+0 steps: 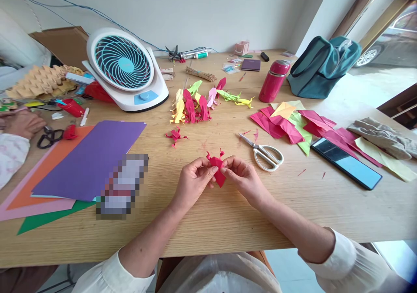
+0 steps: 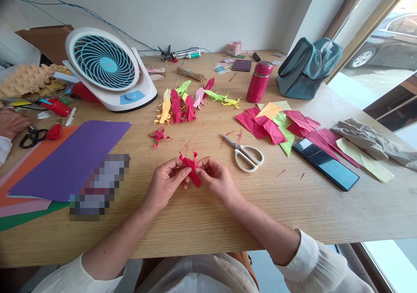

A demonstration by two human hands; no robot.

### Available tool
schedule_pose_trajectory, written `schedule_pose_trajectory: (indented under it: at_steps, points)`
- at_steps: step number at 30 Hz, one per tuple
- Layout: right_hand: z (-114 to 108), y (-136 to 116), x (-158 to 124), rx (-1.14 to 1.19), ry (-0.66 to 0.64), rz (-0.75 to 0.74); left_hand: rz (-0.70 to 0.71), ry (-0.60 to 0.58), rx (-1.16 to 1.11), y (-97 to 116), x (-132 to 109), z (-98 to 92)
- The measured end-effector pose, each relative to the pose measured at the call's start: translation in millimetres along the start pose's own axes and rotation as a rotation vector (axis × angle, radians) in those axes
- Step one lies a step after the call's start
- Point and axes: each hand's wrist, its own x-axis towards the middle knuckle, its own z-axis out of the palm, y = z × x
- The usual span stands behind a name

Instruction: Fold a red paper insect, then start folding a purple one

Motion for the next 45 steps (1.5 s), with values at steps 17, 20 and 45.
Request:
schedule_pose_trajectory:
  at_steps: [17,20,45]
  points:
    - [-4.9,-13.2,-10.0,-0.306,-0.125,-0.309,0.28,-0.133,0.165,1.6,-3.1,-5.9]
    - [-5.3,-19.7,-12.3,-0.492,-0.077,-0.444,0.313,-0.129,0.204,0.4,-1.8,-7.5]
    - [-2.5,-27.5,-19.3,-0.514,-0.134,-0.472,0.415,-0.198,0.339,11.2,-15.3,-2.5]
